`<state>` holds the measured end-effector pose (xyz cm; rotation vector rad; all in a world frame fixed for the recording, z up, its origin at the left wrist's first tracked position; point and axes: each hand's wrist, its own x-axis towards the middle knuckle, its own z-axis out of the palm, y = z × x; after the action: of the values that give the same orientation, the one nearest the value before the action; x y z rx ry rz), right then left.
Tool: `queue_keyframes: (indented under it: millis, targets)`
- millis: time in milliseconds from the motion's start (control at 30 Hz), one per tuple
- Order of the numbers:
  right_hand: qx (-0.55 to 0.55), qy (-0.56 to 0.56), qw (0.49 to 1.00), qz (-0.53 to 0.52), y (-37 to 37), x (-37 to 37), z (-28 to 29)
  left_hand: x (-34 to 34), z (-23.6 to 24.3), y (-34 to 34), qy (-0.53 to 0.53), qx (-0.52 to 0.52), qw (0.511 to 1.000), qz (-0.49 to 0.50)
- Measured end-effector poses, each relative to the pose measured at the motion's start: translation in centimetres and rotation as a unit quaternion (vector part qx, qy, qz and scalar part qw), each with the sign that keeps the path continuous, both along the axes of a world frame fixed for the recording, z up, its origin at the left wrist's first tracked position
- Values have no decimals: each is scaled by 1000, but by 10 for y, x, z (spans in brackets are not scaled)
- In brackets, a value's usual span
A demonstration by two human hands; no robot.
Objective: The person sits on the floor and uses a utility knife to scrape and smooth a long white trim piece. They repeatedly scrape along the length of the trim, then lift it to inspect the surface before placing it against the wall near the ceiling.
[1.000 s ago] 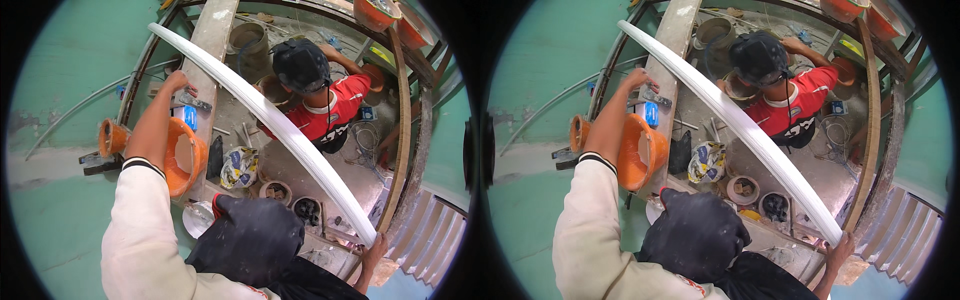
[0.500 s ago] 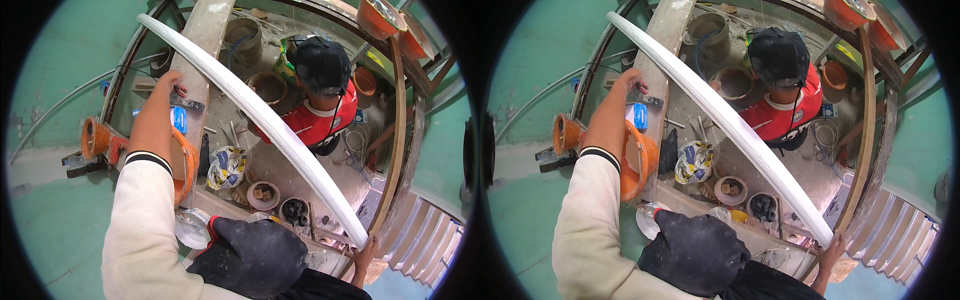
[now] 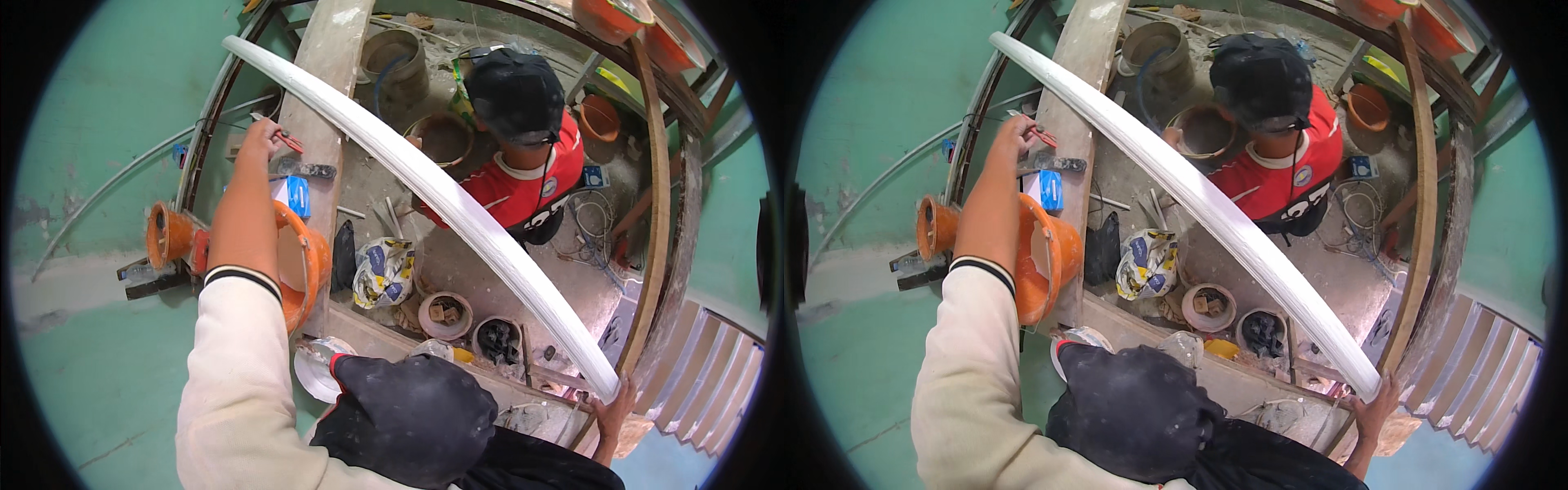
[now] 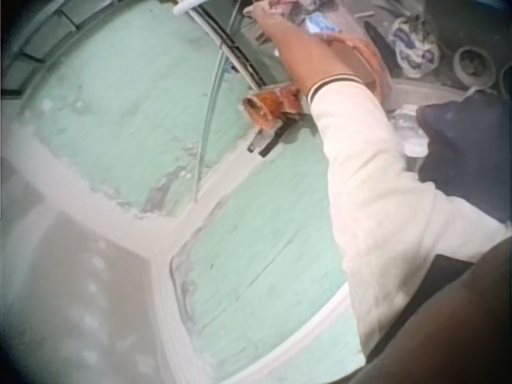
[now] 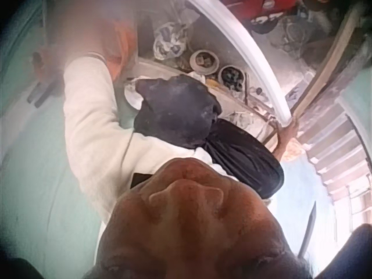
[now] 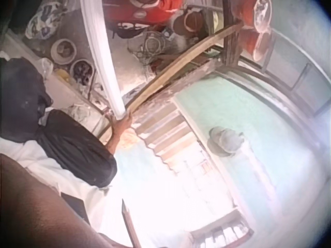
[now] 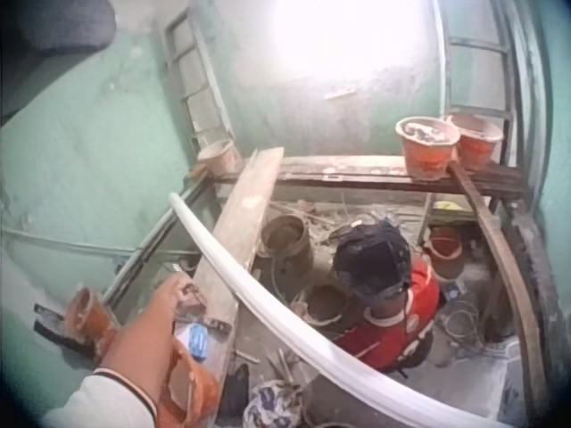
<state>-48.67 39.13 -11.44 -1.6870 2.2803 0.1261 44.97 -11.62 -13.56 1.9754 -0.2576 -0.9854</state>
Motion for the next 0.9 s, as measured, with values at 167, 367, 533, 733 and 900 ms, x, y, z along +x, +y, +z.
queue_keyframes:
  millis: [167,367,533,733,900]
  targets:
    - [-87,-40,993,67,8,-40,-12,30,54,-7,45,-90,961,-258]
    - [-247,-272,930,15,-64,90,42,-205,166,106,-2,-191,855,-482]
    - [-117,-611,782,46,-84,175,43,-460,191,199,120,-91,663,-733]
    - [-118,-799,587,-58,-87,175,64,-627,209,236,110,13,418,-902]
    - [-235,-792,528,-199,-53,149,48,-677,221,239,35,20,323,-946]
